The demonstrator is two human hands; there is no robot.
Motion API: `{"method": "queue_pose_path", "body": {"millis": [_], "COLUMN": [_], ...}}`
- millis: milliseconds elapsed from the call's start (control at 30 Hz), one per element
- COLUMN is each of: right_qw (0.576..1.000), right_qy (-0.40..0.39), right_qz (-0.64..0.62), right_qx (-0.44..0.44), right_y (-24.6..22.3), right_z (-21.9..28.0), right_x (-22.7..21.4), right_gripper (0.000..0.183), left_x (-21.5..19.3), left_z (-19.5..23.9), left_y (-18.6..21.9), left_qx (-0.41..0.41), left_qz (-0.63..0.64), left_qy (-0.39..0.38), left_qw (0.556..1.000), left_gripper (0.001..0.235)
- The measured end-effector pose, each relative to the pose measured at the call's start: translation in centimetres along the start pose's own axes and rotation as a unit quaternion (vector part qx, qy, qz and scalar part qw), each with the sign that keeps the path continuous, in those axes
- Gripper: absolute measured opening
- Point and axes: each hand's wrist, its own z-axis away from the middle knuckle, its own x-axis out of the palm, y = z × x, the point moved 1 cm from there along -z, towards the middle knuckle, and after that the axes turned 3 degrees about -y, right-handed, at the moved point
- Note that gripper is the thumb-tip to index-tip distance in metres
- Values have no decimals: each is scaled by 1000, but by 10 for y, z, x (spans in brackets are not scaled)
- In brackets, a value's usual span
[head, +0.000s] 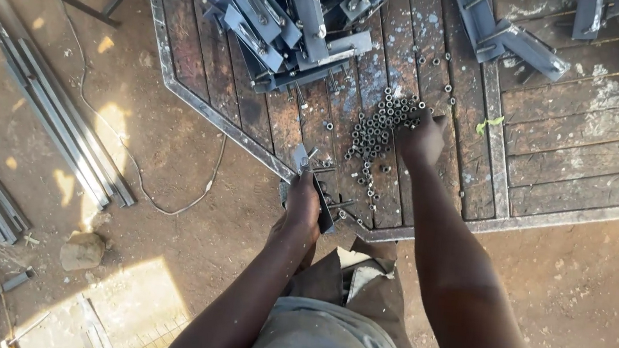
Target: Assembling small metal brackets and components by hand on a wooden workbench.
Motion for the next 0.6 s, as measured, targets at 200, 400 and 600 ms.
{"method": "queue_pose_path", "body": {"millis": [200, 400, 600], "right_qw": [998, 939, 886], "right_qy": [-27, -124, -185], "right_qz": [-59, -318, -411], "right_qx": [-11, 49, 108], "right_y": [12, 55, 81], "right_z": [-27, -62, -85], "right_x": [-17, -20, -23], "right_gripper": [19, 29, 33], "left_x": [1, 51, 106], "left_z": [-39, 9, 37], "left_y": [-30, -11, -12], "left_qx": [18, 44, 47], "left_qz": [-8, 32, 66], "left_qy": [-24, -17, -13], "left_qw": [1000, 998, 997], "left_gripper": [28, 31, 31]}}
